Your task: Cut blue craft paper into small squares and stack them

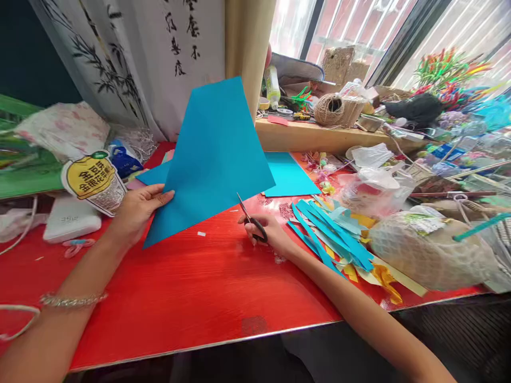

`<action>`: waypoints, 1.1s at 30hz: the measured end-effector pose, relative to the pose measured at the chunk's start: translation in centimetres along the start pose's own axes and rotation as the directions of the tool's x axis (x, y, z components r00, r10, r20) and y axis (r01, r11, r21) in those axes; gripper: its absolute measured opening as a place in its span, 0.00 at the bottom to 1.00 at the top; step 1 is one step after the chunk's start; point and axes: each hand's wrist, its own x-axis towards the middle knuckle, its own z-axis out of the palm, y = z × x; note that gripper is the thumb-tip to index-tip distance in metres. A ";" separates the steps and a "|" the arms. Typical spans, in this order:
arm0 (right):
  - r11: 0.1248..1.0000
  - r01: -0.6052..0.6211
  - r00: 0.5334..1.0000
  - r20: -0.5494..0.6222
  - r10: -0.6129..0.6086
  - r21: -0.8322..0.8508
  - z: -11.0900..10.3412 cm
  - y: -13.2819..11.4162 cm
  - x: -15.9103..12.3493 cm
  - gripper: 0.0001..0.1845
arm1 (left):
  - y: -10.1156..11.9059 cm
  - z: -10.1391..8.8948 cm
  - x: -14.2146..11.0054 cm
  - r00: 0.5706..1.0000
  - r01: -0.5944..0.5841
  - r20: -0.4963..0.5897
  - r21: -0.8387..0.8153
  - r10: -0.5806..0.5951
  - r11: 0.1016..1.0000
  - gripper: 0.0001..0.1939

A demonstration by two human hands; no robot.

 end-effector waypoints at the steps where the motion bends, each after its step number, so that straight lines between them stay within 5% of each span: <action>1: 1.000 -0.004 1.000 0.002 0.004 -0.006 0.0 -0.1 0.0 0.16 | 0.0 0.1 -0.1 1.000 0.013 0.020 0.014 -0.014 1.000 0.32; 23: 0.999 0.017 1.000 0.002 -0.017 -0.039 0.0 0.1 -0.1 0.16 | 0.4 0.8 -0.7 0.983 0.069 0.170 0.013 -0.070 0.998 0.23; 33: 0.995 0.071 0.997 0.000 -0.071 -0.066 0.2 -0.1 -0.1 0.16 | 0.3 0.6 -0.6 0.988 0.072 0.135 0.016 -0.074 0.997 0.27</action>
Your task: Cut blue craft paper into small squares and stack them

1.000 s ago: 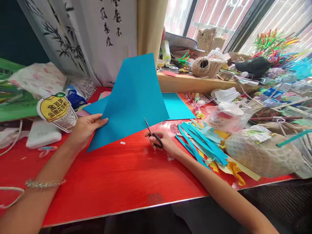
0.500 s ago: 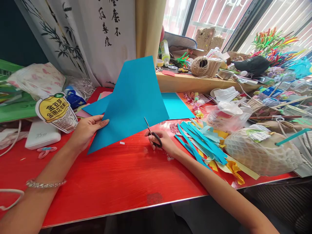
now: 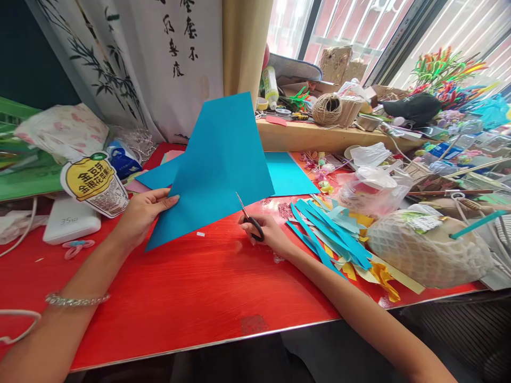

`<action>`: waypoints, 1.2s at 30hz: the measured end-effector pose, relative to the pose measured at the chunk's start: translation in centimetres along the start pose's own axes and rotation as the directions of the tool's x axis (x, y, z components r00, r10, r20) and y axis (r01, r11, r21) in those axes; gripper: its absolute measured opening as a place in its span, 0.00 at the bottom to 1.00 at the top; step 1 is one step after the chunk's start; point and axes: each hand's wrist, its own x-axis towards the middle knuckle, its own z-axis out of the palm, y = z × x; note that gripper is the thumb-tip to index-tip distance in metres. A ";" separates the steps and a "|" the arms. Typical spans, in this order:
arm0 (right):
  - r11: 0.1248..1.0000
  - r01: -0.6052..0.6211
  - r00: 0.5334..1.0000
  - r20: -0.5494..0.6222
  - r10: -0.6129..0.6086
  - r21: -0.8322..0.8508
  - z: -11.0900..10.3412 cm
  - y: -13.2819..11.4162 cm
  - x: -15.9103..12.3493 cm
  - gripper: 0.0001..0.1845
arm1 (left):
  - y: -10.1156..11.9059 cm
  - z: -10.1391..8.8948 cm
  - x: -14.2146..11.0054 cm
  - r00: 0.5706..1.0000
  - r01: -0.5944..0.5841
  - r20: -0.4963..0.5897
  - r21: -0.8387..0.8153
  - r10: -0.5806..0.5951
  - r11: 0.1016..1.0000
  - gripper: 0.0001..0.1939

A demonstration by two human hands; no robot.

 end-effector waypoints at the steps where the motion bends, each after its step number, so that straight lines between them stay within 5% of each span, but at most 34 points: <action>1: 1.000 -0.012 1.000 -0.007 0.012 0.003 0.0 0.0 0.0 0.16 | 0.0 0.0 0.0 1.000 0.003 -0.002 0.002 -0.003 1.000 0.27; 36: 0.998 -0.057 0.996 -0.066 0.059 0.039 -0.1 0.3 0.2 0.19 | -0.4 0.5 -0.2 0.991 0.061 0.116 -0.010 -0.060 0.998 0.26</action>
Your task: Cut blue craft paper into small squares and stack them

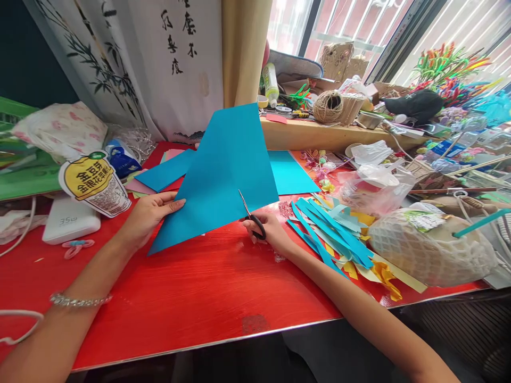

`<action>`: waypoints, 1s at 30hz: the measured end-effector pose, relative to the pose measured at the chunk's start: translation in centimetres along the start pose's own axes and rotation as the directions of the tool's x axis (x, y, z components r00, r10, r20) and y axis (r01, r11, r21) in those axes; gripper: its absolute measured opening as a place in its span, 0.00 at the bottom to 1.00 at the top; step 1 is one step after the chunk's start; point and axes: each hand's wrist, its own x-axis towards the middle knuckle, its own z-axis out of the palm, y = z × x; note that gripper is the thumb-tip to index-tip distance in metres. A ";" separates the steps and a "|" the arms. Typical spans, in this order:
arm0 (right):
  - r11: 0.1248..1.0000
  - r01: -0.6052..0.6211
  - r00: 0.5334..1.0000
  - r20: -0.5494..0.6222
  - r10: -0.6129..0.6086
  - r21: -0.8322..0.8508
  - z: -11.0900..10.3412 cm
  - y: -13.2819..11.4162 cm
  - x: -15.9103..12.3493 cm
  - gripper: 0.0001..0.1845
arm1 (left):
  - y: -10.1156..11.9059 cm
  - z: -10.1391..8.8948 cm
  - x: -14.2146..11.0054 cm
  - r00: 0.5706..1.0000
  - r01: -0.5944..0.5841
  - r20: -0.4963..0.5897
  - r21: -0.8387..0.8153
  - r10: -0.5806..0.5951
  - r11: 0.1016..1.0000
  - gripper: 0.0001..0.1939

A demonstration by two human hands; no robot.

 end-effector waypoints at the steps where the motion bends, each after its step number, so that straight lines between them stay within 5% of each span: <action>1: 1.000 -0.004 1.000 -0.001 0.004 0.002 0.0 -0.1 0.0 0.19 | 0.0 0.0 0.0 1.000 0.002 0.021 0.003 -0.002 1.000 0.26; 30: 0.998 0.021 1.000 0.001 -0.021 -0.056 0.0 0.0 0.0 0.21 | 0.1 0.6 -0.4 0.993 0.001 0.120 0.070 -0.009 0.998 0.20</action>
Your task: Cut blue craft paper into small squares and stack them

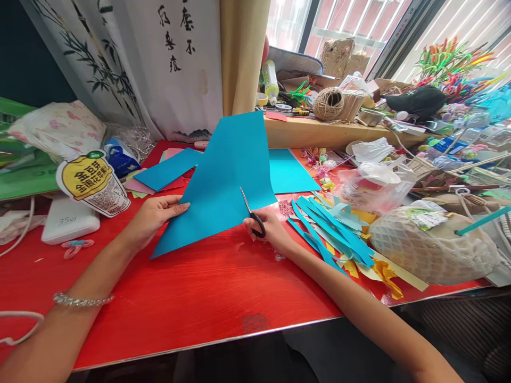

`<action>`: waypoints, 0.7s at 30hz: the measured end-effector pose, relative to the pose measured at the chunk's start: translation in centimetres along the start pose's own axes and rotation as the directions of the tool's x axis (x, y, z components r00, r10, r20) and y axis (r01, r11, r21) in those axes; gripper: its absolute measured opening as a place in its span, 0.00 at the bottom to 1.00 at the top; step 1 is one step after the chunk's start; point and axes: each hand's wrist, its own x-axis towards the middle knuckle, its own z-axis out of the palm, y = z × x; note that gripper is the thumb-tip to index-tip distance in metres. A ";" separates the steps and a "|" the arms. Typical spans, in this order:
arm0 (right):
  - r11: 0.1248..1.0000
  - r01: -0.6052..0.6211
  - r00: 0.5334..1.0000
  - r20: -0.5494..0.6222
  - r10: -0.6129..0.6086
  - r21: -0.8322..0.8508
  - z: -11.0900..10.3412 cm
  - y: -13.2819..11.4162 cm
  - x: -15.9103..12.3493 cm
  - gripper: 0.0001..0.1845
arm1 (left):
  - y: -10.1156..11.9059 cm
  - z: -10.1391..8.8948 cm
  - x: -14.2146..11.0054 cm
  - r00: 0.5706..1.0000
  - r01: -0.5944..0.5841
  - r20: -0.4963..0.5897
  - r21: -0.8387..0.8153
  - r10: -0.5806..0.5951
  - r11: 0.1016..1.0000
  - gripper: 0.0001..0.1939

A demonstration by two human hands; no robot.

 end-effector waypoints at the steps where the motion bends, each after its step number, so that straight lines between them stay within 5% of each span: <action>1: 1.000 -0.005 1.000 -0.006 0.005 0.010 0.0 0.0 0.0 0.21 | 0.0 0.0 0.0 1.000 0.007 0.011 0.003 -0.007 1.000 0.19; 21: 0.998 -0.061 0.996 0.063 0.059 0.029 -0.5 -0.5 -0.1 0.23 | 0.2 -0.2 0.2 0.993 0.044 -0.108 -0.106 -0.056 0.993 0.25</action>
